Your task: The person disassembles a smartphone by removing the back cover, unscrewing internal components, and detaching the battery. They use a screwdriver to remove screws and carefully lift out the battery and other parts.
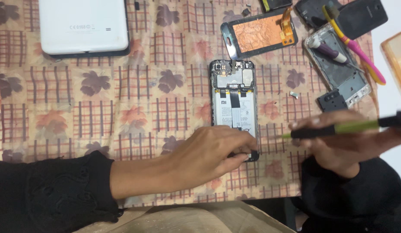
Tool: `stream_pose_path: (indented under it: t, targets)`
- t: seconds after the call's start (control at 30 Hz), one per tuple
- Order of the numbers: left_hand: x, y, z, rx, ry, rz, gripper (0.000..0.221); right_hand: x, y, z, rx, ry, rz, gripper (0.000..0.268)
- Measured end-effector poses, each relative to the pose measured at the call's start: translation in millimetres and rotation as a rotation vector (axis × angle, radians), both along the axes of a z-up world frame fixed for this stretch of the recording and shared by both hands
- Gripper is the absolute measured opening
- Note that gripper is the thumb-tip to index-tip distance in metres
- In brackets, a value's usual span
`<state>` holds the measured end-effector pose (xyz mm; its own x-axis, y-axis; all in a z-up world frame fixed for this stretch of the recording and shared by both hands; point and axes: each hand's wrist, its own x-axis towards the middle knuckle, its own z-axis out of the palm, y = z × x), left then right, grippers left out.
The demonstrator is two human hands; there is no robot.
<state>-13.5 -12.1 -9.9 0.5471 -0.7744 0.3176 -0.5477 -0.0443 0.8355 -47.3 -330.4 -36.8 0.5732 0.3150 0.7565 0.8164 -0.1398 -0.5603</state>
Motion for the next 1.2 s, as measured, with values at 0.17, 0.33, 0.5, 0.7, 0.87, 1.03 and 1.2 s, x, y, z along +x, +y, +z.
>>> stream_pose_path:
  t: [0.17, 0.33, 0.5, 0.7, 0.87, 1.03, 1.2]
  targets:
    - [-1, -1, 0, 0.014, 0.186, 0.006, 0.029, -18, 11, 10, -0.064, 0.120, -0.025, 0.070]
    - [-3, -2, -2, 0.107, 0.160, -0.005, 0.039, -34, 13, 29, -0.026, 0.440, 0.228, 0.040]
    - [-7, -4, -7, 0.057, 0.019, -0.022, 0.045, -30, 13, 36, -0.169, 0.510, 0.303, 0.036]
    - [-7, -2, -7, 0.049, -0.022, -0.016, 0.047, -32, 29, 40, -0.172, 0.459, 0.249, 0.035]
    - [-9, -2, -6, 0.057, -0.026, -0.021, 0.046, -34, 36, 37, -0.144, 0.392, 0.187, 0.032]
    - [-9, -3, -4, 0.044, -0.038, -0.021, 0.045, -27, 36, 34, -0.094, 0.382, 0.277, 0.032]
    - [-9, -4, -8, 0.036, -0.034, -0.028, 0.046, -27, 40, 40, -0.158, 0.298, 0.207, 0.032]
